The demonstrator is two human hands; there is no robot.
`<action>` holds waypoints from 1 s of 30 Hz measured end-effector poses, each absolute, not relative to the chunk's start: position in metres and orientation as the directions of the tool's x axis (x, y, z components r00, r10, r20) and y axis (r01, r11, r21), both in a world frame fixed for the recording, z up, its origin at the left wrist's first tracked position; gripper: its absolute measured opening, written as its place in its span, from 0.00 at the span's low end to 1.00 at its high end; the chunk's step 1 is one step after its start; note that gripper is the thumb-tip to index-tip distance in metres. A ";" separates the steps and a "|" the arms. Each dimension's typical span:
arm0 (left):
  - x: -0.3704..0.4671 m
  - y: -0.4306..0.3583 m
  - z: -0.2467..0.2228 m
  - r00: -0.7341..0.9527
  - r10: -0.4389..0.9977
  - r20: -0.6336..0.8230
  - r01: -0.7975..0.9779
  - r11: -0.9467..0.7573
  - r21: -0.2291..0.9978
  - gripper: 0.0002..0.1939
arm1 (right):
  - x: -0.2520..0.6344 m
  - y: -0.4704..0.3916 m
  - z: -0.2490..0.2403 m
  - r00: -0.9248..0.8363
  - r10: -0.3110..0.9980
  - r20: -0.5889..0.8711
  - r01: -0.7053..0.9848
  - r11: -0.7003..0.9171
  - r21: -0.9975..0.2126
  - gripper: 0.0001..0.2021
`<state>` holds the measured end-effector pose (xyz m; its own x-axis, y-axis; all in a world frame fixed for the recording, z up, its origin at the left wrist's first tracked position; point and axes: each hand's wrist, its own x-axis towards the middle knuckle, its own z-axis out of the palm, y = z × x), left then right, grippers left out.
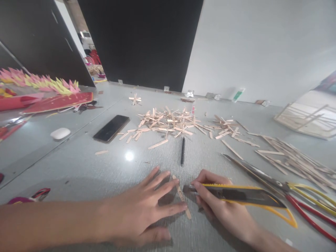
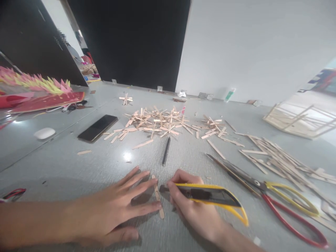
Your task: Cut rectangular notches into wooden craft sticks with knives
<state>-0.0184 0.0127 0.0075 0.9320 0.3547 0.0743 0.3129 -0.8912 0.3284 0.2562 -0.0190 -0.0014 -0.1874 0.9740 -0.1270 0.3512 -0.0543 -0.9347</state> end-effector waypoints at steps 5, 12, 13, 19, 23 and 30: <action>-0.015 0.011 0.008 0.932 0.350 0.097 0.308 -0.903 0.299 0.33 | 0.258 -0.020 -0.001 -0.221 0.970 -0.097 0.422 0.006 -0.907 0.21; -0.007 0.009 -0.006 0.812 0.429 0.395 0.327 -0.896 0.299 0.16 | 0.253 -0.018 0.004 -0.203 0.972 -0.115 0.363 -0.034 -0.931 0.23; -0.007 0.010 -0.006 0.799 0.434 0.417 0.331 -0.895 0.299 0.16 | 0.253 -0.017 0.004 -0.201 0.973 -0.115 0.364 -0.035 -0.931 0.23; -0.009 0.016 -0.006 0.771 0.494 0.402 0.354 -0.857 0.375 0.12 | 0.253 -0.018 0.004 -0.205 0.969 -0.137 0.318 -0.067 -0.946 0.24; -0.008 0.016 -0.007 0.759 0.559 0.333 0.418 -0.811 0.410 0.10 | 0.254 -0.019 0.003 -0.194 0.971 -0.143 0.288 -0.083 -0.954 0.24; -0.009 0.017 -0.005 0.704 0.687 0.179 0.449 -0.627 0.637 0.11 | 0.256 -0.017 0.002 -0.057 0.983 -0.172 0.186 -0.158 -0.970 0.25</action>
<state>-0.0095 0.0169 -0.0047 0.7045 0.6868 0.1788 0.4492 -0.6266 0.6369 0.2559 -0.0173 0.0017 -0.0571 0.9835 -0.1717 0.1865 -0.1584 -0.9696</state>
